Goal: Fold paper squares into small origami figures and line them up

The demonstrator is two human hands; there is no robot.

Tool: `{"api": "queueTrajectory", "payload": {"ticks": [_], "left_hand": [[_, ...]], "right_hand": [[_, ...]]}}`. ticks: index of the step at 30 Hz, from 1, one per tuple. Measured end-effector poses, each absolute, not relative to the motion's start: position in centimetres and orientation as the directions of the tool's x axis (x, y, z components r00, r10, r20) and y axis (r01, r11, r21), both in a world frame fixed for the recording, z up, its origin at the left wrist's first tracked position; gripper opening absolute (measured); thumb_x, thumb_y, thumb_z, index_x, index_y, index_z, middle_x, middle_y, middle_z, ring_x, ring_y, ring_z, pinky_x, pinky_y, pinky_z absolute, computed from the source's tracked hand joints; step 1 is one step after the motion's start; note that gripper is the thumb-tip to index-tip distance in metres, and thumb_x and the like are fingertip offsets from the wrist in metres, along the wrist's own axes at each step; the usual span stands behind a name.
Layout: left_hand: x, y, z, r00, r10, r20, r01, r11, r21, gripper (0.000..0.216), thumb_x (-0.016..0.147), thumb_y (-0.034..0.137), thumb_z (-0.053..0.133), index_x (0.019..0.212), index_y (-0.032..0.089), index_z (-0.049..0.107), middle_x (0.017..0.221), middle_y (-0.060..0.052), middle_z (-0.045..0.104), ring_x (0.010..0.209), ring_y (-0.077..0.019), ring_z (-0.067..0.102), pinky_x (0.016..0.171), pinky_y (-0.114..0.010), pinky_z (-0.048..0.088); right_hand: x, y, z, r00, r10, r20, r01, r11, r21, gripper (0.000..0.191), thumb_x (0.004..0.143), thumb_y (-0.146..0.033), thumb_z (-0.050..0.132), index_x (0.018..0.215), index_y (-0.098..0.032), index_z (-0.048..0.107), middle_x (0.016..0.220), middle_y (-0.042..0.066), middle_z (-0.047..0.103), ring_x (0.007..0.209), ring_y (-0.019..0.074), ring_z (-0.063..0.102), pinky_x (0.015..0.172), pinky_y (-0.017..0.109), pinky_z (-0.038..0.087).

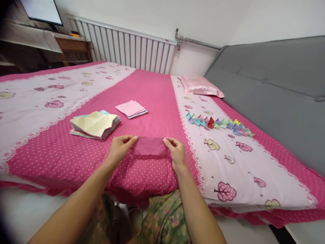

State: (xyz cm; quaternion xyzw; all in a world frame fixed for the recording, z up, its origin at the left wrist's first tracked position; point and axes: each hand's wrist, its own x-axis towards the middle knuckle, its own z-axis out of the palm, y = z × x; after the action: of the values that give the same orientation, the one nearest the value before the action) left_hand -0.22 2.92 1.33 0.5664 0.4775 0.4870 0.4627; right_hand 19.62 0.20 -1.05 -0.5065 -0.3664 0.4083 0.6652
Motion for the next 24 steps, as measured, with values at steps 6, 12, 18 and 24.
{"api": "queueTrajectory", "payload": {"ticks": [6, 12, 18, 24], "left_hand": [[-0.5, 3.4, 1.1, -0.069, 0.976, 0.205, 0.153, -0.192, 0.969, 0.013, 0.063, 0.023, 0.064, 0.072, 0.016, 0.07, 0.074, -0.004, 0.068, 0.071, -0.0159, 0.06, 0.068, -0.024, 0.044], [-0.7, 3.8, 0.5, -0.161, 0.977, 0.142, 0.079, -0.131, 0.988, 0.019, 0.06, 0.022, 0.065, 0.077, 0.014, 0.068, 0.085, -0.007, 0.066, 0.082, -0.0175, 0.06, 0.073, -0.026, 0.045], [0.4, 3.5, 0.5, -0.046, 0.992, -0.114, -0.322, 0.093, 0.942, 0.032, 0.066, 0.019, 0.062, 0.098, 0.013, 0.06, 0.088, -0.008, 0.066, 0.072, -0.0125, 0.061, 0.068, -0.022, 0.047], [1.5, 3.0, 1.6, 0.147, 0.964, -0.221, -0.73, 0.256, 0.633, 0.038, 0.087, 0.037, 0.029, 0.093, 0.015, 0.06, 0.088, -0.007, 0.067, 0.076, -0.0134, 0.063, 0.071, -0.024, 0.05]], "right_hand": [[19.5, 0.1, -0.9, 0.344, 0.919, 0.193, -0.034, 0.217, -0.975, 0.021, 0.062, -0.03, 0.072, 0.081, -0.02, 0.068, 0.079, 0.002, 0.067, 0.074, 0.0151, 0.061, 0.074, 0.031, 0.047], [19.4, 0.0, -0.9, 0.217, 0.895, 0.391, 0.173, 0.358, -0.917, 0.007, 0.07, -0.023, 0.065, 0.076, -0.021, 0.069, 0.104, 0.005, 0.06, 0.102, 0.02, 0.054, 0.088, 0.037, 0.042], [18.8, -0.3, -0.7, 0.151, 0.826, 0.543, 0.409, 0.448, -0.795, 0.015, 0.071, -0.013, 0.058, 0.074, -0.024, 0.069, 0.116, 0.005, 0.052, 0.11, 0.0207, 0.046, 0.094, 0.043, 0.037], [17.3, -0.9, -0.6, 0.046, 0.754, 0.656, 0.627, 0.489, -0.606, 0.025, 0.068, -0.007, 0.059, 0.072, -0.029, 0.07, 0.111, 0.001, 0.058, 0.107, 0.0225, 0.045, 0.093, 0.045, 0.036]]}}
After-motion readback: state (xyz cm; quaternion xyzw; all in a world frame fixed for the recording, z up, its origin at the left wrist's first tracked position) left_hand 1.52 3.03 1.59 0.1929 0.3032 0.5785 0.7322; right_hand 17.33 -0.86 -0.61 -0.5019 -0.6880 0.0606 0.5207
